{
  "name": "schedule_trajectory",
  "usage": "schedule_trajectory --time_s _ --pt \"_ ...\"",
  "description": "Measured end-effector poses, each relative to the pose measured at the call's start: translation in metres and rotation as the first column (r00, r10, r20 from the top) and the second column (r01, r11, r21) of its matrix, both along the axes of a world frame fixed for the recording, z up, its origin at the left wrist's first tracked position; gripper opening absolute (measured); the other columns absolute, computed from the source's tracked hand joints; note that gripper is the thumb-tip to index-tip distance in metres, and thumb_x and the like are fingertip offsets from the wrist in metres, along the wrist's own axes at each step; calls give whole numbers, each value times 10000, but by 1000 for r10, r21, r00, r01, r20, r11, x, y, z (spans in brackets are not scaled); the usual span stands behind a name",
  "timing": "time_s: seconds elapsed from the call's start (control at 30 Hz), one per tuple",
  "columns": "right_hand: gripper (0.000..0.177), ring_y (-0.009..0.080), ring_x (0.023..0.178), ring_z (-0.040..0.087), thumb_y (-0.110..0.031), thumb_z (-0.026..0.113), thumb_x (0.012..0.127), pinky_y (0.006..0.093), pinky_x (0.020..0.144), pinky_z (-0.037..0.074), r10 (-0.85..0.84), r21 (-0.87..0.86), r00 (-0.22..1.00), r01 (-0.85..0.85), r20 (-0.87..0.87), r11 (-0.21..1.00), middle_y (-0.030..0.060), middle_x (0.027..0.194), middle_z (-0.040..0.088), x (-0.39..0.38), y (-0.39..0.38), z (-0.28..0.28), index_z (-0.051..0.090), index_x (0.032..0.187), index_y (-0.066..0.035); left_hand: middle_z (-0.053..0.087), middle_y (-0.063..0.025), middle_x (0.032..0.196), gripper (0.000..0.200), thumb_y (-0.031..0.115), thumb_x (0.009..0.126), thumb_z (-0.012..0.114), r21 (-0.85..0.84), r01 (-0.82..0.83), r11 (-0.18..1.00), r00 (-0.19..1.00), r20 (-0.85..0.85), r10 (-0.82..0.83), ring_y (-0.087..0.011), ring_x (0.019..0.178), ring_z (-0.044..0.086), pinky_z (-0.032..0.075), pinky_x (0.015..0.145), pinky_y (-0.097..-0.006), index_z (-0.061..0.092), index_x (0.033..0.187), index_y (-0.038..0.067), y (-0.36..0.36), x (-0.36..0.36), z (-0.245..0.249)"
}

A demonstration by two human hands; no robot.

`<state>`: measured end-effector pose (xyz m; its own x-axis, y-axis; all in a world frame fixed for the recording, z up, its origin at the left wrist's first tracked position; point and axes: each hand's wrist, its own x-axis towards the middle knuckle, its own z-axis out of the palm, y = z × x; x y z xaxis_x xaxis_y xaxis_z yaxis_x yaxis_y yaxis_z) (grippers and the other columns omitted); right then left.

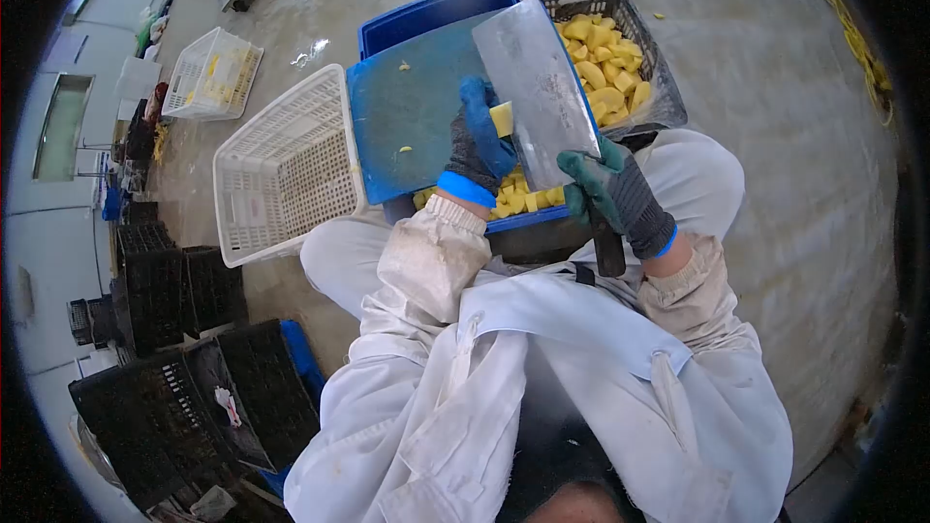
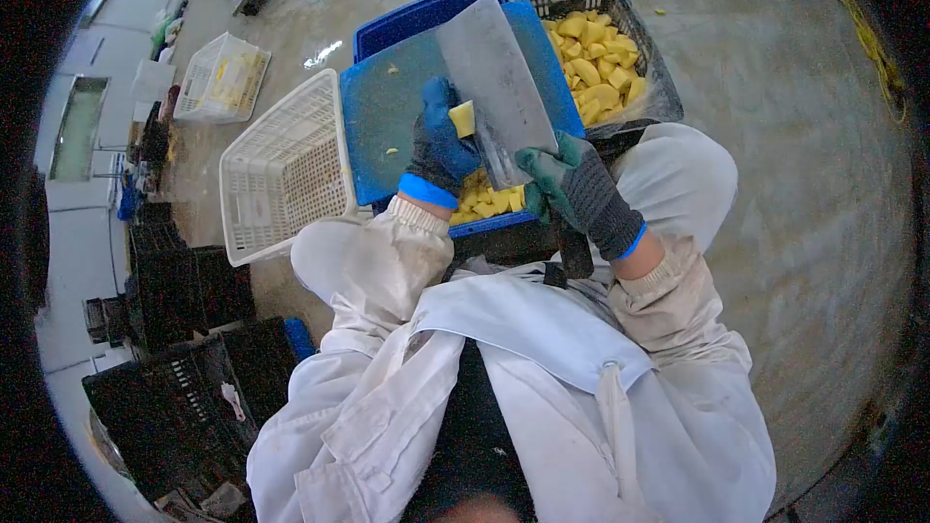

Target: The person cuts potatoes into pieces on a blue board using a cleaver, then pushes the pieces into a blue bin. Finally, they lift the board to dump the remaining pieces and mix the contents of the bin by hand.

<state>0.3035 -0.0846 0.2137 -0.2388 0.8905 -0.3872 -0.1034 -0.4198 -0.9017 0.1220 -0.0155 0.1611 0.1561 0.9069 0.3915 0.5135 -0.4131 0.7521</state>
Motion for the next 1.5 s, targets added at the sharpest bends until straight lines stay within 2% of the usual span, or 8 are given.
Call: schedule_trajectory --time_s 0.13,0.4,0.5,0.8,0.93,1.07,1.2,1.5 --pt "243 139 478 546 -220 602 869 277 426 436 -9 -30 999 8 -32 1000 60 679 565 7 4 -12 541 989 -18 635 -112 926 459 460 901 408 -557 323 765 542 771 333 -249 828 636 526 708 -394 549 1055 51 10 20 2" --pt "237 121 465 526 -233 618 858 261 424 439 -43 -41 993 39 -111 998 38 595 548 32 12 -15 547 974 -39 631 -117 973 404 400 887 479 -606 508 612 364 795 485 -234 818 634 524 722 -377 530 1054 36 36 49 -2" --pt "244 121 463 527 -239 615 860 252 427 441 -26 -38 989 20 -146 999 36 587 552 49 18 -21 553 981 -36 634 -129 967 378 249 823 647 53 318 946 941 102 -322 -234 833 643 519 723 -355 468 1065 22 37 44 -2" --pt "241 135 434 522 -243 602 863 266 400 434 -173 4 972 176 -157 984 44 568 548 73 27 -34 544 933 -20 600 -135 1055 227 106 931 449 -302 389 871 920 186 -346 -231 972 618 537 823 -350 462 1132 0 47 84 -7" --pt "219 143 451 540 -227 607 859 267 407 439 -162 -21 962 161 -221 987 48 590 563 91 36 -22 546 924 -27 598 -101 957 355 344 925 482 -516 659 546 463 852 245 -206 868 624 529 781 -346 480 1058 15 61 105 0" --pt "199 149 473 557 -219 609 862 275 414 449 -337 16 918 348 -208 938 58 613 575 110 62 -22 557 908 -33 604 -125 988 539 467 944 387 -312 774 551 58 901 430 -252 896 615 531 827 -395 482 1194 -1 88 100 -24" --pt "205 155 505 580 -227 611 865 285 460 480 -323 368 945 282 56 886 75 667 591 136 100 -76 581 923 -32 598 -155 1128 456 346 931 491 -130 872 472 -108 889 444 -263 1006 603 533 865 -381 505 1222 -5 85 107 1" --pt "248 105 547 571 -216 626 867 252 475 447 -407 220 911 411 -64 885 49 690 593 114 63 -34 555 970 -2 599 -101 1098 351 288 925 506 -177 854 489 -12 933 359 -223 989 605 565 709 -288 526 1166 33 133 113 -39"
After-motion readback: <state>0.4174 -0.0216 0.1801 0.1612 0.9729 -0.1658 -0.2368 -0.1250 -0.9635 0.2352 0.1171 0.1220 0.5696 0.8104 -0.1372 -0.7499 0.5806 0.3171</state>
